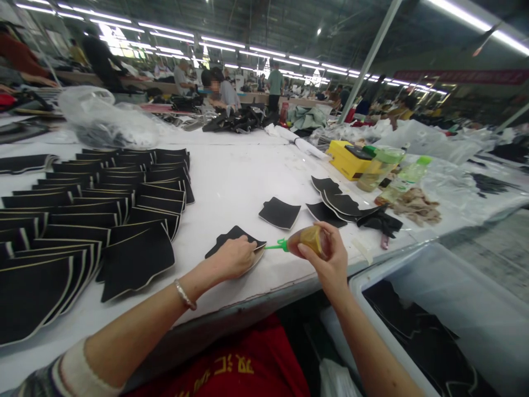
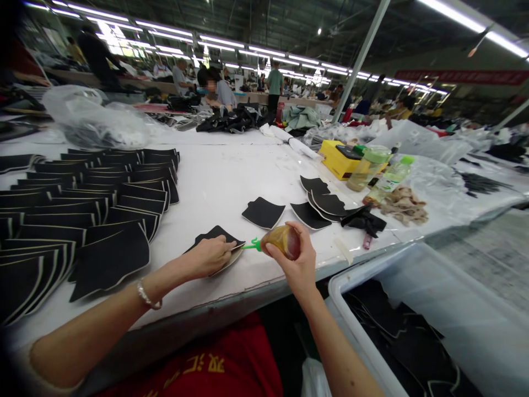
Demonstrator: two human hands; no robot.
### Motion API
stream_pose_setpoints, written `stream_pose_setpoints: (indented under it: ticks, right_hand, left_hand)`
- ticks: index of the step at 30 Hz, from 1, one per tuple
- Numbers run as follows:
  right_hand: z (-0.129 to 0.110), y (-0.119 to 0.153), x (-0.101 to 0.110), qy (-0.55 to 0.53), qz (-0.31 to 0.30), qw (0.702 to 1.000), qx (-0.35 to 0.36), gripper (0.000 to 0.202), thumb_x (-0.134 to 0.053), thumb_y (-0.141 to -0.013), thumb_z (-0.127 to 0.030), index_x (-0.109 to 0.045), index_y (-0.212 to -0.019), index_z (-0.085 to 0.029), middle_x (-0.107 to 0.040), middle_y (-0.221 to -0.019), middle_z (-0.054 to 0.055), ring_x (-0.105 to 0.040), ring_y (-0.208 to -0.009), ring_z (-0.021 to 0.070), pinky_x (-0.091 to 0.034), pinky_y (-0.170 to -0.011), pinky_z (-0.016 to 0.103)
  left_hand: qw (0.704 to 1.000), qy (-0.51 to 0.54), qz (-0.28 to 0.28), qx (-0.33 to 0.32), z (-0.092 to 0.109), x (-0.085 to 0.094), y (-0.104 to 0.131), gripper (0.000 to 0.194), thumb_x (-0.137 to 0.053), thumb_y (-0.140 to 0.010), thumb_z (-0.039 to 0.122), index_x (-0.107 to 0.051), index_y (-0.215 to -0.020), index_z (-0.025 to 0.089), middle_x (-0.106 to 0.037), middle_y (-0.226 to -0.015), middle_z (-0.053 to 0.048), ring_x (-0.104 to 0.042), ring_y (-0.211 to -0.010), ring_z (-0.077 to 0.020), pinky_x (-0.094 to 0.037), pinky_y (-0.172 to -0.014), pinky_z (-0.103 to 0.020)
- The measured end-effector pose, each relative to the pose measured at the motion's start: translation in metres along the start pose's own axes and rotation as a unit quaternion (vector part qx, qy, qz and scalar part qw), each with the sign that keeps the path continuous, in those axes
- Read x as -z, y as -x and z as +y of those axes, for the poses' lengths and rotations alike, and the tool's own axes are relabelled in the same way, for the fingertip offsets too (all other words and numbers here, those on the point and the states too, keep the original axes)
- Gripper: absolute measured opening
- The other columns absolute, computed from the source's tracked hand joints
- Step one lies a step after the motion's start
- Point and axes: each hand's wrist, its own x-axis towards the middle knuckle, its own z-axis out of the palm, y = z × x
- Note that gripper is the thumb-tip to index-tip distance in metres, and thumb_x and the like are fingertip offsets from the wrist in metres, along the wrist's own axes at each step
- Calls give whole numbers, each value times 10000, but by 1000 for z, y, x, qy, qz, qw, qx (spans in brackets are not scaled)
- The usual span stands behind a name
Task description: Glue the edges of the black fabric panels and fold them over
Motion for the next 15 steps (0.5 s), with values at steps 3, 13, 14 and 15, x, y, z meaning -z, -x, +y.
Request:
stream_pose_setpoints:
  ticks: [3,13,14,15]
  right_hand:
    - [-8,-4,-5,46,-35,997,44,543,-802,-712,-408,-561,-1175,-261,-603,-1127,42,-584,-1050,250,-467,-947,414]
    - [-23,-1,-10,171,-95,972,134,537,-764,-758,-417,-522,-1212,-260,-635,-1155,70,-625,-1040,265,-497,-930,412]
    - [-24,-1,-10,170,-99,973,123,530,-765,-755,-421,-528,-1200,-261,-637,-1146,67,-628,-1028,264,-499,-924,412]
    - [-24,-2,-10,164,-99,976,107,522,-767,-751,-426,-534,-1189,-262,-636,-1135,61,-629,-1015,261,-500,-917,411]
  left_hand:
    - [1000,-7,2,-5,-1,-4,-1,410,-293,-944,257,-616,-1174,153,-637,-933,-126,-647,-813,-260,-492,-680,-370]
    - [999,-30,26,-34,-5,-19,3,374,-334,-949,252,-553,-1231,139,-627,-995,-132,-603,-951,-261,-511,-683,-339]
    - [999,-28,31,-35,-6,-20,4,375,-335,-952,261,-547,-1237,138,-625,-1012,-135,-604,-925,-254,-515,-683,-344]
    - [999,-25,33,-33,-6,-21,5,377,-333,-957,269,-542,-1241,135,-623,-1021,-137,-606,-888,-246,-519,-684,-352]
